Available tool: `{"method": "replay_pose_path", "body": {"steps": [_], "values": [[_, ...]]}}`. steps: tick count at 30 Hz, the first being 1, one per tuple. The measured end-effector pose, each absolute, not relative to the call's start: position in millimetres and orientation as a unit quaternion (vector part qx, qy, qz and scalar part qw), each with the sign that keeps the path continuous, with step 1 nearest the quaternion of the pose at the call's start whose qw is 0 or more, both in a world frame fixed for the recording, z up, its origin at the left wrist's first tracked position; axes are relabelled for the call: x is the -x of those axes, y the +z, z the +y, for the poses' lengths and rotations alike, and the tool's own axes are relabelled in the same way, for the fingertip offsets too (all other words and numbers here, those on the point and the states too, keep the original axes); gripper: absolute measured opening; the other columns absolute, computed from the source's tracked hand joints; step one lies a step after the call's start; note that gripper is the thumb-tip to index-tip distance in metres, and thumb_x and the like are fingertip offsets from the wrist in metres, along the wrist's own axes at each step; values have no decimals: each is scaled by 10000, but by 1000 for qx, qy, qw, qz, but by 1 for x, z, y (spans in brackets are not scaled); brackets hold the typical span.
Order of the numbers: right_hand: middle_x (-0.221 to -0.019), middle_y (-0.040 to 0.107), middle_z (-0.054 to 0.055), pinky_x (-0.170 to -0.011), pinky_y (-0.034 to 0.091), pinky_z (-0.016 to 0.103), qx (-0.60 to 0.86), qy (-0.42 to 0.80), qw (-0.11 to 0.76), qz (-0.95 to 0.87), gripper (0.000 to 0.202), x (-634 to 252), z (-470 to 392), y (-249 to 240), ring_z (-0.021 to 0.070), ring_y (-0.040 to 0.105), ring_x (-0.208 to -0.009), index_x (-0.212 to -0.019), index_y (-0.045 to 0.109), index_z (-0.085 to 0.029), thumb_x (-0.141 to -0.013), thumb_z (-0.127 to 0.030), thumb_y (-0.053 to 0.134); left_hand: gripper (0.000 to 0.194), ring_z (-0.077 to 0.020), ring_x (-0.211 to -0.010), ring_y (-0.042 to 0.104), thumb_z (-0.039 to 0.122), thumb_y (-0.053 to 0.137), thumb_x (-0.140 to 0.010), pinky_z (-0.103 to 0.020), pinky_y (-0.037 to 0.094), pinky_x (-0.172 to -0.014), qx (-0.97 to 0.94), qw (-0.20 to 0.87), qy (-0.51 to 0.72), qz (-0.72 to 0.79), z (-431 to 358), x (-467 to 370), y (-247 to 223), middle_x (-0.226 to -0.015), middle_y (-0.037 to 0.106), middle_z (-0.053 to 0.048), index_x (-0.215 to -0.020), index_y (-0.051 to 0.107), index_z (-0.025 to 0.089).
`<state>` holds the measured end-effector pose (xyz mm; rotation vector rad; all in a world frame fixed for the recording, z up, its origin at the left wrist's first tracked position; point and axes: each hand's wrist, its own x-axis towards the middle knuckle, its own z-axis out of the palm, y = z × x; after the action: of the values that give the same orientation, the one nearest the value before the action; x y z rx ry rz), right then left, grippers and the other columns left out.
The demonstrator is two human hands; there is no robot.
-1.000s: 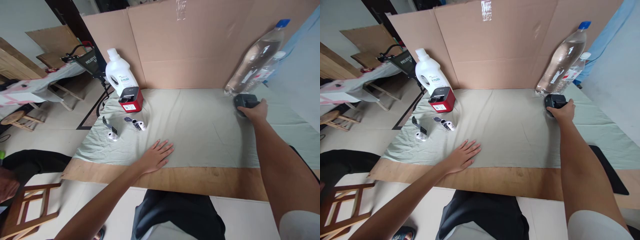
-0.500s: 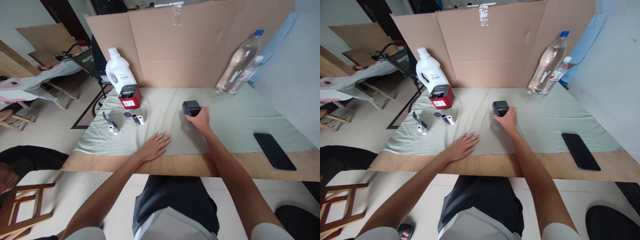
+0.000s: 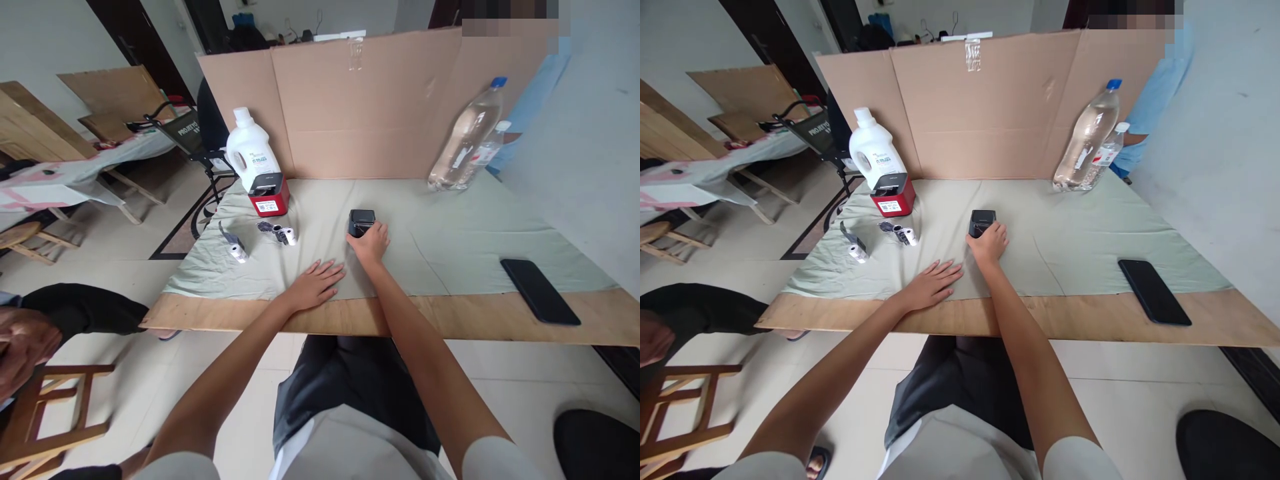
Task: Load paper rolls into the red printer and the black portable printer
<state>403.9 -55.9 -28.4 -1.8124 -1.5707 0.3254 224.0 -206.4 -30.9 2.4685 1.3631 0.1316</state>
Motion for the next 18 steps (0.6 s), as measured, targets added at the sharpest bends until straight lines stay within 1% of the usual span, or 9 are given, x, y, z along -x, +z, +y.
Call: {"method": "replay_pose_path", "body": {"steps": [4, 9, 11, 12, 14, 15, 16, 17, 18], "values": [[-1344, 584, 231, -1136, 411, 614, 702, 136, 320, -621, 695, -409, -57, -21, 424, 569, -1268, -1270, 507, -155, -736, -423, 864, 606, -243, -1718, 150, 490, 314, -1150, -514, 50, -1401, -862, 168, 47, 475, -205, -224, -29, -1805, 298, -17, -1722, 343, 292], [-1312, 586, 239, -1105, 436, 583, 693, 117, 331, -629, 714, -412, -58, -24, 422, 563, -1246, -1285, 502, -138, -720, -412, 841, 594, -251, -1715, 169, 474, 346, -1146, -528, 65, -1400, -862, 171, 60, 473, -206, -222, -31, -1796, 321, -23, -1713, 363, 300], [-1301, 580, 229, -1096, 440, 579, 691, 113, 332, -632, 729, -413, -58, -27, 413, 562, -1237, -1303, 489, -137, -720, -412, 830, 573, -263, -1702, 223, 466, 408, -1130, -531, 110, -1396, -860, 175, 79, 472, -207, -221, -31, -1773, 380, -25, -1679, 434, 306], [-1297, 576, 224, -1093, 440, 578, 691, 111, 330, -634, 737, -413, -57, -28, 408, 562, -1233, -1311, 482, -135, -722, -415, 827, 543, -273, -1680, 292, 455, 453, -1115, -527, 162, -1386, -858, 179, 96, 472, -206, -221, -31, -1740, 446, -31, -1633, 509, 304], [-1292, 569, 217, -1084, 441, 573, 694, 107, 324, -634, 751, -413, -55, -31, 401, 563, -1225, -1317, 473, -134, -720, -420, 827, 420, -288, -1523, 542, 410, 527, -1082, -493, 341, -1309, -841, 188, 156, 483, -198, -224, -28, -1563, 659, -58, -1441, 701, 282], [-1289, 568, 214, -1078, 444, 569, 695, 106, 323, -633, 753, -413, -55, -32, 399, 563, -1221, -1316, 472, -135, -718, -424, 828, 354, -278, -1370, 666, 383, 546, -1067, -458, 441, -1223, -819, 192, 203, 501, -189, -226, -25, -1413, 758, -70, -1314, 769, 265], [-1285, 569, 213, -1071, 447, 564, 695, 105, 324, -633, 753, -413, -54, -32, 398, 562, -1217, -1312, 472, -138, -716, -428, 829, 308, -254, -1195, 743, 358, 553, -1056, -413, 517, -1113, -786, 196, 259, 526, -177, -230, -23, -1251, 817, -73, -1201, 802, 248], [-1281, 572, 211, -1066, 451, 557, 695, 105, 326, -632, 751, -413, -54, -33, 397, 562, -1215, -1308, 474, -141, -713, -431, 829, 280, -222, -1028, 767, 333, 555, -1046, -364, 558, -998, -740, 204, 319, 556, -161, -234, -19, -1106, 835, -65, -1122, 806, 235], [-1277, 575, 210, -1063, 454, 551, 695, 105, 329, -630, 751, -413, -54, -33, 396, 561, -1215, -1305, 477, -143, -709, -431, 831, 250, -190, -891, 753, 306, 565, -1033, -319, 567, -893, -684, 218, 375, 586, -142, -239, -16, -995, 824, -51, -1083, 795, 222]]}}
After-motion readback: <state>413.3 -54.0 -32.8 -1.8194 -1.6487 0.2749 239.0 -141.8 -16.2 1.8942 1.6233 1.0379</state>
